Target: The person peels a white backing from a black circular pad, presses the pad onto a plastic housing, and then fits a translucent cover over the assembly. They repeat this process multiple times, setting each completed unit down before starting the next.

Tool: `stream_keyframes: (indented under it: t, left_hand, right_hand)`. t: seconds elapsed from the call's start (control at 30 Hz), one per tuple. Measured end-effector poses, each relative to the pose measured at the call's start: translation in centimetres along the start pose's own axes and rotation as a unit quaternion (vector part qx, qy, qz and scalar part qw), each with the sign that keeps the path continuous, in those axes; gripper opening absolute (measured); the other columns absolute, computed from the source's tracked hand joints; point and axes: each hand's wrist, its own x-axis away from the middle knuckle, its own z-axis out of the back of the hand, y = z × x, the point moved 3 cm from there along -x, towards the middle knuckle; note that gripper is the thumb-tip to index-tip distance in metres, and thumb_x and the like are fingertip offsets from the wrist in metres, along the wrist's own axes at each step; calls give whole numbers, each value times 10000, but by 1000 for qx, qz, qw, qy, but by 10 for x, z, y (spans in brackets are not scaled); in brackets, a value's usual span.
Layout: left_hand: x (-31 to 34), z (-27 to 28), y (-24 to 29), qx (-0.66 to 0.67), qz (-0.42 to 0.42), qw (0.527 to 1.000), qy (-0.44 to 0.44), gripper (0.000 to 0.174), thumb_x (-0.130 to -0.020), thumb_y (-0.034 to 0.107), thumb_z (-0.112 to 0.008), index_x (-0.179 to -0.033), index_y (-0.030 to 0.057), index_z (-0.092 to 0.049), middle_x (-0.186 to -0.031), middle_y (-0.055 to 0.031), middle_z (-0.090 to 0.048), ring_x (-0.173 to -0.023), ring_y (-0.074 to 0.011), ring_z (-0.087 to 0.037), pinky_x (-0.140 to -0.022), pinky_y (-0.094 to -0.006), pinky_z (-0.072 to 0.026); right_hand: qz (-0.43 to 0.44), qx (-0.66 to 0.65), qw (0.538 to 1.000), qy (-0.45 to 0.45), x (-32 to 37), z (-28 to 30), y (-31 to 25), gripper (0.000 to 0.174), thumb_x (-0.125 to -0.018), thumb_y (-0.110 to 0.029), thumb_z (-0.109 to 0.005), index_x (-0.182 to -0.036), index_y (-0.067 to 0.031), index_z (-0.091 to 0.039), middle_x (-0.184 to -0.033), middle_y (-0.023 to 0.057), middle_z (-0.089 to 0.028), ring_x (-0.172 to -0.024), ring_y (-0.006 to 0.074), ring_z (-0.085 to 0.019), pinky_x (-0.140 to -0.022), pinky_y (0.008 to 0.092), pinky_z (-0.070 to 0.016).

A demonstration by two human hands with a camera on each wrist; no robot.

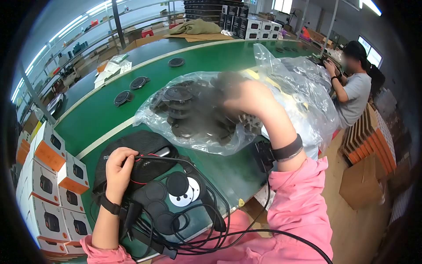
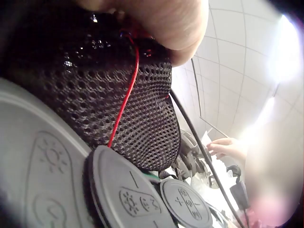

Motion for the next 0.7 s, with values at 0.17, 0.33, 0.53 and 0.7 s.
stream_keyframes:
  t: [0.17,0.33,0.53,0.7]
  left_hand:
    - [-2,1,-1,-6,29,999,13,75,-705,26,-549,-752,28,-607,-776,-75,-591,-751,-227,-550,-679,-307,-425]
    - [-1,2,0,-16,16,1000,10,79,-702,37,-552,-753,32,-612,-778,-78,-591,-751,-235,-548,-681,-312,-424]
    - [-5,2,-3,59,43,997,-34,107,-738,15,-532,-821,5,-599,-840,-94,-579,-823,-215,-554,-751,-283,-418]
    - [-15,19,31,98,58,993,-43,213,-768,20,-506,-970,-12,-564,-972,-90,-551,-900,-175,-516,-810,-259,-376]
  right_hand:
    - [-68,50,995,-55,-17,-21,16,313,-606,-244,-621,-809,-7,-616,-661,178,-585,-635,297,-575,-598,353,-449]
    - [-155,36,987,-21,-8,-28,8,294,-590,-217,-566,-776,5,-615,-727,202,-590,-718,344,-571,-659,383,-459]
    - [45,-32,978,202,11,-29,0,323,-715,-208,-598,-958,5,-586,-949,163,-586,-817,266,-575,-725,328,-451]
    - [77,-424,892,134,22,-10,-54,275,-768,-205,-597,-963,-12,-596,-821,44,-605,-784,128,-553,-694,241,-443]
